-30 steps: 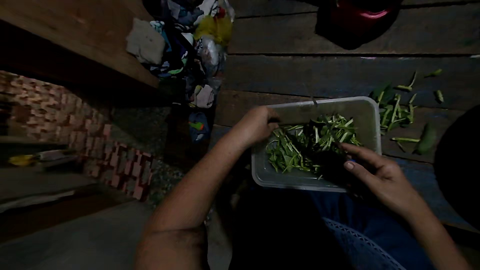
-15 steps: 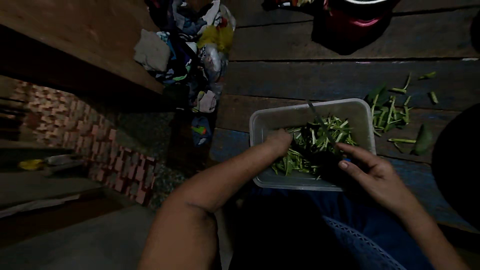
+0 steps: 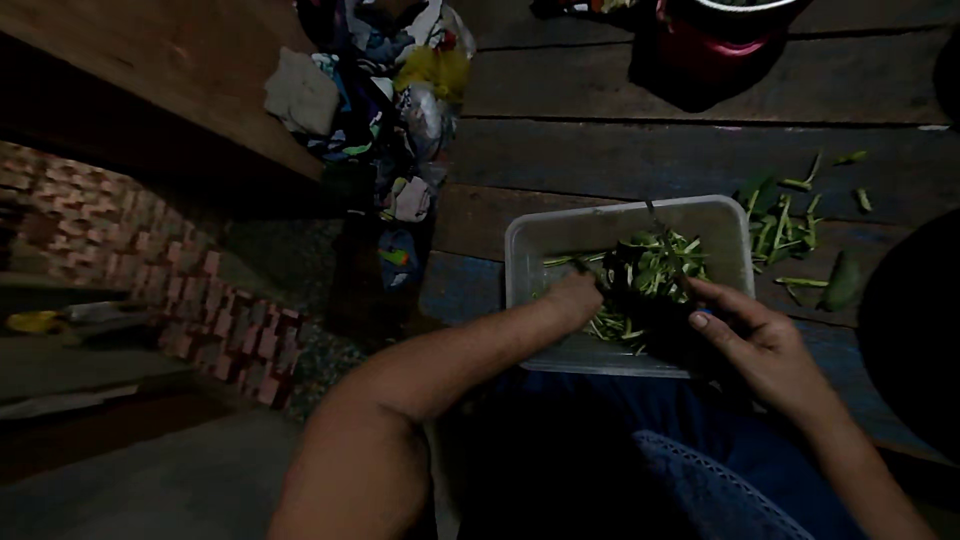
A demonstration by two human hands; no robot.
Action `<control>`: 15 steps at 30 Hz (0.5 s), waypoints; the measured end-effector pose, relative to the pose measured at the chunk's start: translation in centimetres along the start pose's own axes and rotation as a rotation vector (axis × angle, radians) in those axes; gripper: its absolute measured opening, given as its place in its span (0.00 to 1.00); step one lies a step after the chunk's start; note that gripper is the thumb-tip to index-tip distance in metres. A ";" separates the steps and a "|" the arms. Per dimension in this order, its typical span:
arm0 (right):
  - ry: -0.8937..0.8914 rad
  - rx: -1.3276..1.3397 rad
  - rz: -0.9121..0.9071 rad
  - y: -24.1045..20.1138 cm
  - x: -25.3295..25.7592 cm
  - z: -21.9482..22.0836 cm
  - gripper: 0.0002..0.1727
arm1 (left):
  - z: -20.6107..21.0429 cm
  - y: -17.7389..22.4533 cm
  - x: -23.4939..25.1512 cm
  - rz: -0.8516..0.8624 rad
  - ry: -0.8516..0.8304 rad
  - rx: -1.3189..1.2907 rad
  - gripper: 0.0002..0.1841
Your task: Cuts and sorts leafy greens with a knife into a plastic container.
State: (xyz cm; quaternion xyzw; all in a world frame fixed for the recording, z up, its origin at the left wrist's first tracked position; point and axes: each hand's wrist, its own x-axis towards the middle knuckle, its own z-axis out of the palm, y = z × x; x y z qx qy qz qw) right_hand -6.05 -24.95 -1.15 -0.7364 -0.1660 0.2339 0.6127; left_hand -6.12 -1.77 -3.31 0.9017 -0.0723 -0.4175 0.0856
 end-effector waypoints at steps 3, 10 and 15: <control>0.017 0.026 -0.032 -0.2 -0.6 -0.4 0.23 | -3.3 -1.9 -1.0 -0.014 0.043 -0.036 0.20; 0.076 0.066 0.021 -0.9 -2.0 -1.7 0.24 | -7.8 -3.6 -2.5 -0.016 0.083 -0.108 0.15; 0.085 0.053 -0.020 -0.8 -2.6 -1.5 0.24 | -8.4 -2.9 -2.9 -0.066 0.052 -0.127 0.20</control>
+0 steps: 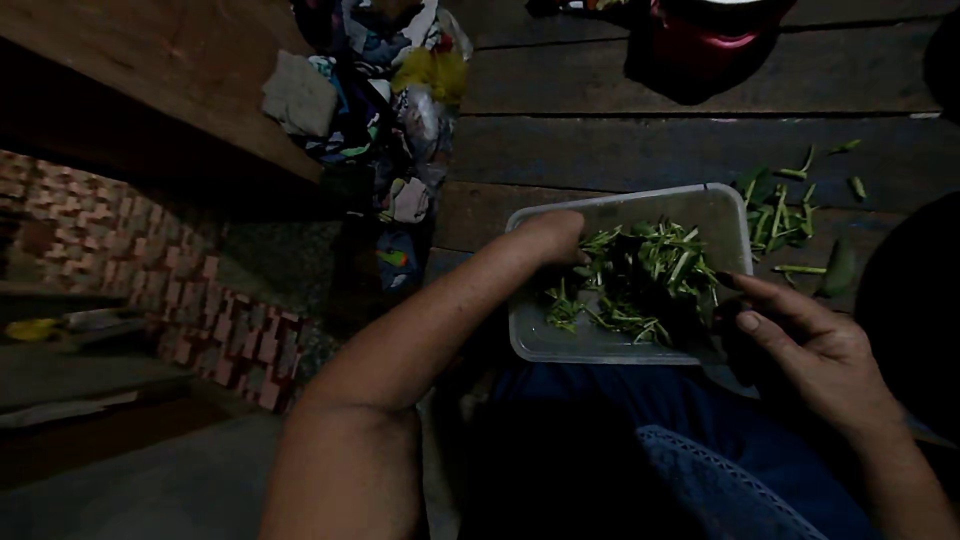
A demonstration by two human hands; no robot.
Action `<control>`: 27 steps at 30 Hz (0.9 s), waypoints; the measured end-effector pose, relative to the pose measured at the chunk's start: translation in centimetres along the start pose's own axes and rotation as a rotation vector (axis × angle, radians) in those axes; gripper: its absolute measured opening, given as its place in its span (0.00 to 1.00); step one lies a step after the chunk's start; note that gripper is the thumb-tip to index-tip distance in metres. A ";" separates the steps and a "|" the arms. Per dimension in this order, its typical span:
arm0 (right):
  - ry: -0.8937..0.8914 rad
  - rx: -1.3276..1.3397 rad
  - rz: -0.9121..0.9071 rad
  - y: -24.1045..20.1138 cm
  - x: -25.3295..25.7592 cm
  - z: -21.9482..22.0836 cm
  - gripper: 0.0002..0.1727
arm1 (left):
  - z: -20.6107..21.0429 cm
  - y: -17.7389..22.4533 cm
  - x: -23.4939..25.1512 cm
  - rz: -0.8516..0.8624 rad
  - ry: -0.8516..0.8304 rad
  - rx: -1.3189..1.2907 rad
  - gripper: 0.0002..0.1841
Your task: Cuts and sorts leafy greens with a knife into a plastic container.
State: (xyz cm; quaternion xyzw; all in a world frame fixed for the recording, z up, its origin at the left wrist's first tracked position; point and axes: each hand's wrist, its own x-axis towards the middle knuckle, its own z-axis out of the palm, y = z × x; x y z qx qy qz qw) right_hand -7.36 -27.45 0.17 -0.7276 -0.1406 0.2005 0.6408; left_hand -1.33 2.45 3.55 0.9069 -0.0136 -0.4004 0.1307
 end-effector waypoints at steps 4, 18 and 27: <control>0.009 -0.058 0.000 0.0 -0.5 0.1 0.25 | -0.2 -0.1 -0.5 -0.002 -0.020 -0.027 0.21; 0.002 -0.059 0.022 0.3 -1.1 0.6 0.25 | 0.9 -1.4 -0.5 0.087 0.105 -0.206 0.14; 0.006 -0.058 0.000 0.6 -1.0 -0.1 0.24 | 1.5 -2.1 -0.8 0.146 0.206 -0.262 0.09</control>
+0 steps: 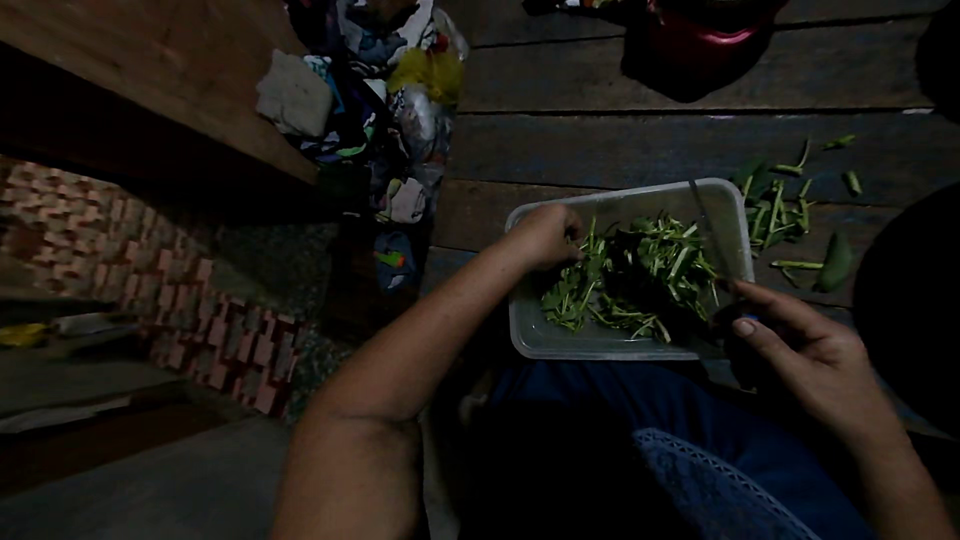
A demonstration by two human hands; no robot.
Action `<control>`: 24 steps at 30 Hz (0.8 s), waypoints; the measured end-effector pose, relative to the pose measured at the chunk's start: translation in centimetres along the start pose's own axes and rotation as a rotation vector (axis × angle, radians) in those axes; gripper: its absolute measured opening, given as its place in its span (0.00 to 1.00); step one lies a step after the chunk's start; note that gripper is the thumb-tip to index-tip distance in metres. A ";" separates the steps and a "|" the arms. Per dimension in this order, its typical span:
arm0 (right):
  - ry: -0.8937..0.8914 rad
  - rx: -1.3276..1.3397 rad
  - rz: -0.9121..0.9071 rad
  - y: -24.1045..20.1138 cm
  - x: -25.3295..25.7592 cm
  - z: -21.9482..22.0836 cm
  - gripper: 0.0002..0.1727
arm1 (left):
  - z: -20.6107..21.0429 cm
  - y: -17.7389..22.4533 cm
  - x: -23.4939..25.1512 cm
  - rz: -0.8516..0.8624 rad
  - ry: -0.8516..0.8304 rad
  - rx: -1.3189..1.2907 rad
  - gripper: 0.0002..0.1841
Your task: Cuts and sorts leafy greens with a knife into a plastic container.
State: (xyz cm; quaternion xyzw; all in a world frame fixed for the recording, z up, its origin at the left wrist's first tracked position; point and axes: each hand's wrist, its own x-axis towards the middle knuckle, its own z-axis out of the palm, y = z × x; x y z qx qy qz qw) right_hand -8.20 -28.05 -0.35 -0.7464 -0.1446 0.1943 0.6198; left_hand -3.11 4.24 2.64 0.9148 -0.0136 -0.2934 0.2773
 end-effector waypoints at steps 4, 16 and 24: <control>-0.003 -0.013 -0.004 0.1 0.2 -0.3 0.24 | 0.1 1.6 -0.8 -0.045 -0.152 0.096 0.26; 0.073 0.036 -0.017 -0.1 -0.1 -1.8 0.24 | -1.7 3.4 -0.5 -0.039 0.152 0.105 0.09; 0.075 -0.005 -0.039 -0.2 0.6 -1.5 0.25 | -0.8 4.4 0.4 0.223 0.104 -0.022 0.18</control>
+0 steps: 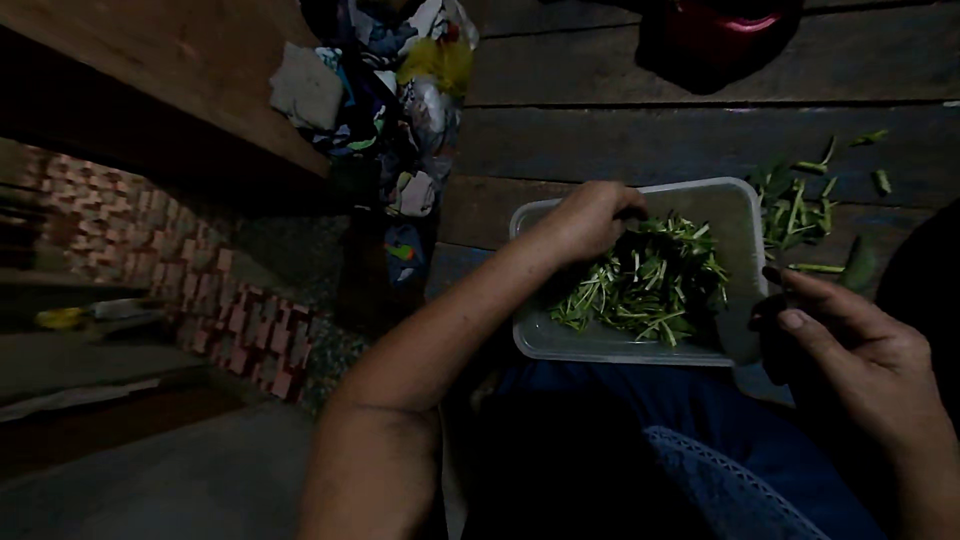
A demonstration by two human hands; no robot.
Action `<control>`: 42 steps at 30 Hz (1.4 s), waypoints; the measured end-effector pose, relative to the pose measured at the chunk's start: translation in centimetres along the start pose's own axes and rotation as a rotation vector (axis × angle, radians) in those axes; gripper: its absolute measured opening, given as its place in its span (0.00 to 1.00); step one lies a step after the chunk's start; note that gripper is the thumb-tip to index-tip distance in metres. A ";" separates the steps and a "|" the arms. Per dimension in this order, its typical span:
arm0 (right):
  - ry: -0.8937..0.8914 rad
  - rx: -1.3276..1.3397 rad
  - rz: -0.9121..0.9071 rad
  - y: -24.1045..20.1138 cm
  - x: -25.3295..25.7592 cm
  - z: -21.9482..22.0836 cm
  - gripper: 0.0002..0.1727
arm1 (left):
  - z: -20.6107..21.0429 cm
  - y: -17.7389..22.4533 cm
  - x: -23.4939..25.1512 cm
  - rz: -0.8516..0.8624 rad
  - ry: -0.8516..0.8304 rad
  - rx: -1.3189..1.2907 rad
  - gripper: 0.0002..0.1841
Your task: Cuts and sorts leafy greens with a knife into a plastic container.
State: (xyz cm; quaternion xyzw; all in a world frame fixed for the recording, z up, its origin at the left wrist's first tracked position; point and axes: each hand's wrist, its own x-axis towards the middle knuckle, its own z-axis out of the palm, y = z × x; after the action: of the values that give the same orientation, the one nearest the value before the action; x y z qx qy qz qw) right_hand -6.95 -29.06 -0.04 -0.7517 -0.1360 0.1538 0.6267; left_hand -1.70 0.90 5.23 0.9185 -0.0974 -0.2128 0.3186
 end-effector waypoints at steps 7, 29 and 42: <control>-0.011 0.020 -0.001 -0.3 0.6 0.6 0.23 | 8.0 2.4 2.8 0.280 -0.128 0.297 0.29; 0.035 -0.013 0.004 -0.9 -0.4 0.3 0.23 | 9.2 3.2 4.2 0.231 -0.169 0.357 0.28; 0.071 -0.047 0.035 0.2 -1.7 -0.6 0.23 | 3.3 -2.3 -3.9 0.176 -0.230 0.298 0.13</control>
State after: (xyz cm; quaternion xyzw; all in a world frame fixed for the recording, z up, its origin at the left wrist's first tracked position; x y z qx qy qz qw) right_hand -8.29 -30.27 0.01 -0.7736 -0.1040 0.1347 0.6104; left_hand -6.55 2.10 2.79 0.9130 -0.2436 -0.2709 0.1835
